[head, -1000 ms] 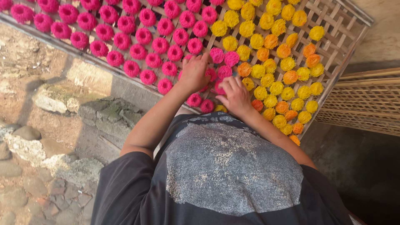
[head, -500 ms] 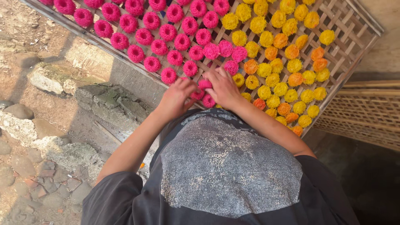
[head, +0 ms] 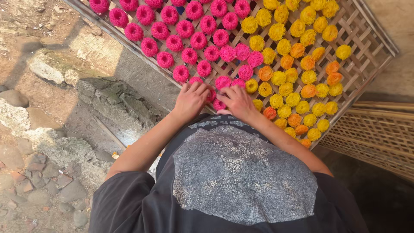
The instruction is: The person arranges pink and yellow decorative items on a wooden lattice tray. They pick up items from the tray and place them into empty slots, working systematically across the surface.
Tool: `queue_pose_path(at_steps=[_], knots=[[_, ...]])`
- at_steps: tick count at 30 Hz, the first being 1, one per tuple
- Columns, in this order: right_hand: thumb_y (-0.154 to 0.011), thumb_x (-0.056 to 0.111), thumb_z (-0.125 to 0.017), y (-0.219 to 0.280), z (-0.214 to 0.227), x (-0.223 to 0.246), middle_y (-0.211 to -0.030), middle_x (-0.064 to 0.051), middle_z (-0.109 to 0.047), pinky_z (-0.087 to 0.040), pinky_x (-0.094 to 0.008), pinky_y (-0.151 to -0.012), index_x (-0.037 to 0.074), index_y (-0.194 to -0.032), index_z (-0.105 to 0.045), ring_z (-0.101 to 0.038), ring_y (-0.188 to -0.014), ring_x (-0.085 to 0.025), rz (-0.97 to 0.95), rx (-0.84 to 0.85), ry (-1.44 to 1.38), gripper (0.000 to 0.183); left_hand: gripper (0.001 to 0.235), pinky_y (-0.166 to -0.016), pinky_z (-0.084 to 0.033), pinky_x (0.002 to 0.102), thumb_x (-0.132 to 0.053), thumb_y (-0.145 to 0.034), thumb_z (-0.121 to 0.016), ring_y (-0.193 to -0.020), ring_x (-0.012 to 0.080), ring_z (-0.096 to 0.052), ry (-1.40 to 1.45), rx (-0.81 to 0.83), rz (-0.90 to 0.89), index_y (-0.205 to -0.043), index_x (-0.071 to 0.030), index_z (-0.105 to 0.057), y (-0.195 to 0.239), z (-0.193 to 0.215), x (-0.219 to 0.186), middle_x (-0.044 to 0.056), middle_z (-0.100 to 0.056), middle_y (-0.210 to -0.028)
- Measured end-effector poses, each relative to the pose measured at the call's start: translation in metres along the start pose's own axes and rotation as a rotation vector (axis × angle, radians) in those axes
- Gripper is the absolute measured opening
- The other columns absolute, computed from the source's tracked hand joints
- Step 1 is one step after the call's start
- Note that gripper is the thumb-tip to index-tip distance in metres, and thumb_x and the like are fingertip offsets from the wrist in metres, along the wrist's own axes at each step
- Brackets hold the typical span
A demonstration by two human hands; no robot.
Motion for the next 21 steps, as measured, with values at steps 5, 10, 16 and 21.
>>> queue_pose_path(at_steps=[5,10,16,21], knots=[[-0.077,0.035,-0.085,0.011,-0.016,-0.014,-0.117,-0.009,-0.061,-0.054,-0.041,-0.09,0.005,-0.113,-0.063,-0.062,-0.106,-0.032,-0.069,0.096,-0.156,0.051,0.027,-0.086,-0.043,0.042,-0.03,-0.086,-0.072,-0.109,0.0256,-0.058,0.2,-0.102,0.132,-0.106,-0.013,-0.064,-0.011,0.021,0.017,0.002,-0.066,-0.118],[-0.087,0.03,-0.084,0.021,-0.015,-0.021,-0.122,-0.012,-0.06,-0.055,-0.043,-0.094,0.001,-0.117,-0.055,-0.066,-0.111,-0.032,-0.122,-0.032,-0.381,0.05,0.028,-0.083,-0.047,0.044,-0.031,-0.098,-0.07,-0.1,0.0317,-0.059,0.467,0.057,0.295,-0.108,-0.007,-0.061,-0.007,0.003,0.037,0.012,-0.066,-0.099],[-0.086,0.02,-0.082,0.052,0.015,-0.02,-0.124,-0.01,-0.067,-0.054,-0.04,-0.091,0.007,-0.101,-0.068,-0.067,-0.106,-0.029,-0.112,-0.107,-0.228,0.025,0.019,-0.077,-0.048,0.043,-0.031,-0.098,-0.068,-0.094,0.0263,-0.061,0.124,-0.118,0.148,-0.101,-0.013,-0.061,-0.011,-0.018,0.014,0.005,-0.068,-0.088],[-0.088,0.015,-0.081,0.092,0.036,-0.027,-0.109,-0.008,-0.065,-0.052,-0.039,-0.087,0.009,-0.105,-0.074,-0.063,-0.104,-0.029,-0.415,-0.169,-0.099,0.019,0.018,-0.081,-0.046,0.038,-0.032,-0.099,-0.07,-0.1,0.0241,-0.059,0.002,-0.202,0.134,-0.104,-0.016,-0.065,-0.023,-0.018,0.018,0.002,-0.066,-0.11]])
Point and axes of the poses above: each hand's wrist, its own y-axis away from the middle knuckle, its own z-axis out of the back of the hand, x = y × z, the point moved 7 cm from there along -y, towards the middle knuckle
